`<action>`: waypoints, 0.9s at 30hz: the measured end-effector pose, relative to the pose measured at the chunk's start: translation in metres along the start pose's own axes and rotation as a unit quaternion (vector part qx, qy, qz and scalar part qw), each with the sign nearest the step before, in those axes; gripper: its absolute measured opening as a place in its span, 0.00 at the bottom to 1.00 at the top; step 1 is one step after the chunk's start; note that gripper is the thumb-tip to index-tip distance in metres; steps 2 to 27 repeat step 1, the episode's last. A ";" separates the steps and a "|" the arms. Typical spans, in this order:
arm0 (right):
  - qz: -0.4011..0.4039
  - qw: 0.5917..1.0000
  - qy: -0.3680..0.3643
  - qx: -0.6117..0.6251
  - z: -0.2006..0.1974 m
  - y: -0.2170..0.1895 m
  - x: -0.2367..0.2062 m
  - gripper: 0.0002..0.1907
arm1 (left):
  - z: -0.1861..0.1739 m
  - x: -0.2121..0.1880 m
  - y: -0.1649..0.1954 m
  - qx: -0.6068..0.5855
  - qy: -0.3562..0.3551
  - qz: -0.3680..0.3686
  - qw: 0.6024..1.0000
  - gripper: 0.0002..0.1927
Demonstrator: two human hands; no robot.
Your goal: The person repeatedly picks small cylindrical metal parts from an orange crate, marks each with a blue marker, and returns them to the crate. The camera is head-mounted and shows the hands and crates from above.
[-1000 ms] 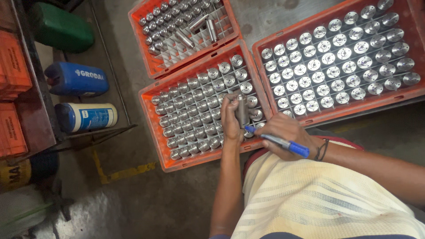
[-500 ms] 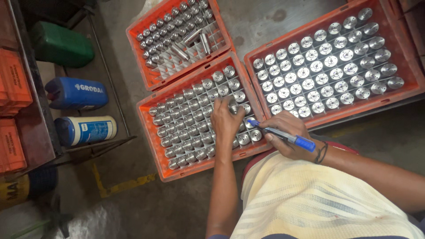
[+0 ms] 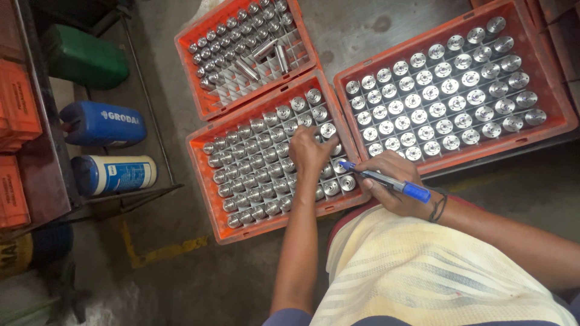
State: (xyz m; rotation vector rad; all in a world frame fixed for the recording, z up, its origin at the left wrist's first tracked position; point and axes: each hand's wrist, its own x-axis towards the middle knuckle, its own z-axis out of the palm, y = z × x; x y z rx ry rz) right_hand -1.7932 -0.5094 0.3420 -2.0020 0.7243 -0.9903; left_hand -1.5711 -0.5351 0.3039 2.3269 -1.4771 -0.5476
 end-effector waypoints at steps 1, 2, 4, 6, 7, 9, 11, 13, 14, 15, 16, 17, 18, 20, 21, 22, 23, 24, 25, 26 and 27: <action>-0.003 1.000 0.003 0.001 -0.001 0.002 0.000 0.11 | -0.003 0.002 -0.005 -0.032 0.016 0.011 0.999 0.25; -0.003 1.000 0.003 0.001 -0.001 0.002 0.000 0.11 | -0.003 0.002 -0.005 -0.032 0.016 0.011 0.999 0.25; -0.003 1.000 0.003 0.001 -0.001 0.002 0.000 0.11 | -0.003 0.002 -0.005 -0.032 0.016 0.011 0.999 0.25; -0.003 1.000 0.003 0.001 -0.001 0.002 0.000 0.11 | -0.003 0.002 -0.005 -0.032 0.016 0.011 0.999 0.25; -0.003 1.000 0.003 0.001 -0.001 0.002 0.000 0.11 | -0.003 0.002 -0.005 -0.032 0.016 0.011 0.999 0.25; -0.003 1.000 0.003 0.001 -0.001 0.002 0.000 0.11 | -0.003 0.002 -0.005 -0.032 0.016 0.011 0.999 0.25; -0.003 1.000 0.003 0.001 -0.001 0.002 0.000 0.11 | -0.003 0.002 -0.005 -0.032 0.016 0.011 0.999 0.25; -0.003 1.000 0.003 0.001 -0.001 0.002 0.000 0.11 | -0.003 0.002 -0.005 -0.032 0.016 0.011 0.999 0.25; -0.003 1.000 0.003 0.001 -0.001 0.002 0.000 0.11 | -0.003 0.002 -0.005 -0.032 0.016 0.011 0.999 0.25; -0.003 1.000 0.003 0.001 -0.001 0.002 0.000 0.11 | -0.003 0.002 -0.005 -0.032 0.016 0.011 0.999 0.25; -0.003 1.000 0.003 0.001 -0.001 0.002 0.000 0.11 | -0.003 0.002 -0.005 -0.032 0.016 0.011 0.999 0.25; -0.003 1.000 0.003 0.001 -0.001 0.002 0.000 0.11 | -0.003 0.002 -0.005 -0.032 0.016 0.011 0.999 0.25; -0.003 1.000 0.003 0.001 -0.001 0.002 0.000 0.11 | -0.003 0.002 -0.005 -0.032 0.016 0.011 0.999 0.25; -0.003 1.000 0.003 0.001 -0.001 0.002 0.000 0.11 | -0.003 0.002 -0.005 -0.032 0.016 0.011 0.999 0.25; -0.003 1.000 0.003 0.001 -0.001 0.002 0.000 0.11 | -0.003 0.002 -0.005 -0.032 0.016 0.011 0.999 0.25; -0.003 1.000 0.003 0.001 -0.001 0.002 0.000 0.11 | -0.003 0.002 -0.005 -0.032 0.016 0.011 0.999 0.25; -0.003 1.000 0.003 0.001 -0.001 0.002 0.000 0.11 | -0.003 0.002 -0.005 -0.032 0.016 0.011 0.999 0.25; -0.003 1.000 0.003 0.001 -0.001 0.002 0.000 0.11 | -0.003 0.002 -0.005 -0.032 0.016 0.011 0.999 0.25; -0.003 1.000 0.003 0.001 -0.001 0.002 0.000 0.11 | -0.003 0.002 -0.005 -0.032 0.016 0.011 0.999 0.25; -0.003 1.000 0.003 0.001 -0.001 0.002 0.000 0.11 | -0.003 0.002 -0.005 -0.032 0.016 0.011 0.999 0.25; -0.003 1.000 0.003 0.001 -0.001 0.002 0.000 0.11 | -0.003 0.002 -0.005 -0.032 0.016 0.011 0.999 0.25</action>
